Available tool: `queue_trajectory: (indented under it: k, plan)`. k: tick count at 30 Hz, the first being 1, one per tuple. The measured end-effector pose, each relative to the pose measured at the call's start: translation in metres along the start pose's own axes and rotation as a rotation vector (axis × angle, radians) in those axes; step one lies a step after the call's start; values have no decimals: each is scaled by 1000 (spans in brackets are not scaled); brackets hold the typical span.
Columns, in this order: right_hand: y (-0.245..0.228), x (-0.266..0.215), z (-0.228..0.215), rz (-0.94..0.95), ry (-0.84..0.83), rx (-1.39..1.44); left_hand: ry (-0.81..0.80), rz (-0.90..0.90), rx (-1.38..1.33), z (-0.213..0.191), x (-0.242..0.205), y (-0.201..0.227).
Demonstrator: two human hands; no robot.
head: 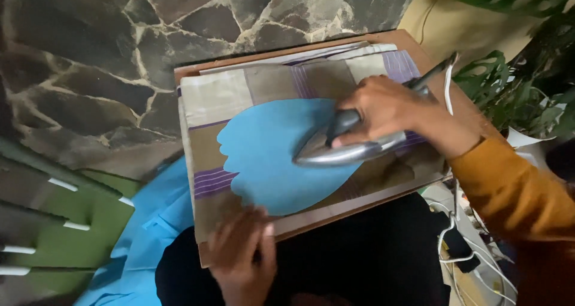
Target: Ironing a blue scalloped fabric piece on a board and using a glue gun to apply adhesive.
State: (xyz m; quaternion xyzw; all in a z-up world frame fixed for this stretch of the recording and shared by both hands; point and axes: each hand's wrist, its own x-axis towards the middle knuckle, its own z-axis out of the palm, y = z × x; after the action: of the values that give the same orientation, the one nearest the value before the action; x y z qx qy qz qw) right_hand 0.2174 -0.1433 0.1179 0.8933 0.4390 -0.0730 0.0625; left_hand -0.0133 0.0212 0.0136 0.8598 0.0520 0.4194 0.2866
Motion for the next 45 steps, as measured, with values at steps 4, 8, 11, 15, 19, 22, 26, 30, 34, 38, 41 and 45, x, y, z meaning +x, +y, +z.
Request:
queue_trajectory:
  k: [4, 8, 11, 15, 19, 22, 26, 30, 34, 38, 41, 45]
  plan:
    - [-27, 0, 7, -146, 44, -12, 106, -109, 71, -12, 6, -4]
    - [-64, -4, 4, -290, 130, -59, 179, -113, 49, -23, 9, -9]
    - [-82, -5, 3, -369, 183, -56, 191, -133, 66, -25, 7, -13]
    - [-89, -7, 2, -423, 196, 3, 164, -193, 64, -25, 10, -10]
    - [-69, -8, 10, -447, 192, -56, 161, -162, 63, -24, 9, -15]
    - [-48, -10, 12, -451, 186, -66, 216, -193, 47, -25, 8, -19]
    - [-39, -13, 6, -258, 219, -2, 177, -210, 54, -24, 5, -35]
    - [-53, -8, 12, -307, 235, -11, 75, -331, -16, -12, 3, -44]
    - [-82, 2, 13, -345, 424, -68, 63, -321, -86, -12, 3, -44]
    - [-102, 28, 10, -240, 484, -70, 65, -304, -120, -11, 2, -47]
    - [-116, 52, 9, -172, 452, -104, 79, -282, -94, -10, 2, -46]
    - [-129, 86, 2, -1, 435, -114, 79, -265, -91, -11, 2, -44]
